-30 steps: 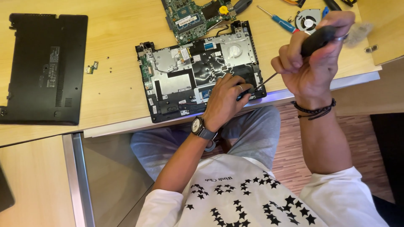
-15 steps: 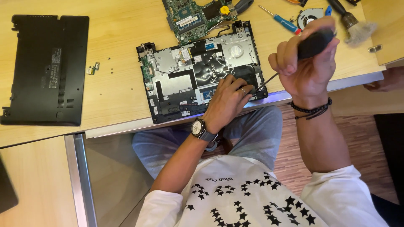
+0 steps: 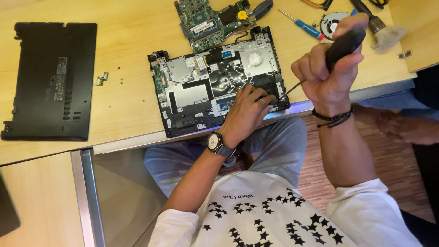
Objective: Disassembling a laptop to access internal components, including removing the motherboard and using a screwdriver.
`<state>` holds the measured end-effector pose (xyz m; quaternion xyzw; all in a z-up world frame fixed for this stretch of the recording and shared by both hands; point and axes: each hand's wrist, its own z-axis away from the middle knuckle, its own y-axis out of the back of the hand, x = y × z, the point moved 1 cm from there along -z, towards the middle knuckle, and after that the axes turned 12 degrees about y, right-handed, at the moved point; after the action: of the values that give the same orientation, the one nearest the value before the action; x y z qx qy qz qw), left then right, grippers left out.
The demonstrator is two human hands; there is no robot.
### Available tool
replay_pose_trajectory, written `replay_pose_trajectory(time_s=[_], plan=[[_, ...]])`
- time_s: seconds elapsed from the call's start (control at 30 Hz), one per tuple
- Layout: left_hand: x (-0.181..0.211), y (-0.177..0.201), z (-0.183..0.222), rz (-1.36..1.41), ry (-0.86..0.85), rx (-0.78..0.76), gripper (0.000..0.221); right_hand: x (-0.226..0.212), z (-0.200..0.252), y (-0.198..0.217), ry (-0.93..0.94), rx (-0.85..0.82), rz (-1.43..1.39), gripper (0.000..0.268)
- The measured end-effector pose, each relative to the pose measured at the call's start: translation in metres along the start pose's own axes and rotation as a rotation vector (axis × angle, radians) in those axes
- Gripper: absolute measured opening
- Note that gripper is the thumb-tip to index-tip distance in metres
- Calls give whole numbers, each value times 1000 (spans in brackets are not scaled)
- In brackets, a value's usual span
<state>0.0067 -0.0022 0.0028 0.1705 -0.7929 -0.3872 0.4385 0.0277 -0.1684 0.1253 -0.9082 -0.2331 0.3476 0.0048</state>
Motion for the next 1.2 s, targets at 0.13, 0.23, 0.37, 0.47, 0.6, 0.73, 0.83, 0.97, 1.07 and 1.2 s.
replay_pose_trajectory(time_s=[0.13, 0.23, 0.37, 0.47, 0.6, 0.73, 0.83, 0.97, 1.07, 1.2], plan=[[1, 3, -1, 8, 6, -7, 25, 14, 18, 23, -56, 47, -130, 39], [4, 10, -7, 41, 29, -25, 25, 14, 11, 19, -65, 13, -129, 30], [10, 8, -15, 4, 42, -130, 43, 11, 9, 16, 2, -16, -75, 54], [9, 0, -15, 93, 33, -69, 35, 14, 12, 21, -54, 63, -151, 44], [9, -1, -7, 100, 53, -17, 24, 15, 18, 21, -83, 118, -177, 51], [6, -5, -5, 25, 12, -2, 26, 13, 14, 13, 15, 137, -55, 50], [8, -2, -5, 11, -23, -5, 23, 21, 24, 24, -33, 222, -91, 46], [8, 0, -5, 57, -18, -8, 22, 16, 17, 13, -13, 217, -16, 43], [7, -1, -4, 74, -14, -5, 23, 25, 25, 20, 7, 214, -51, 48], [7, -2, -3, 75, -7, -4, 28, 29, 25, 18, -9, 240, -25, 34]])
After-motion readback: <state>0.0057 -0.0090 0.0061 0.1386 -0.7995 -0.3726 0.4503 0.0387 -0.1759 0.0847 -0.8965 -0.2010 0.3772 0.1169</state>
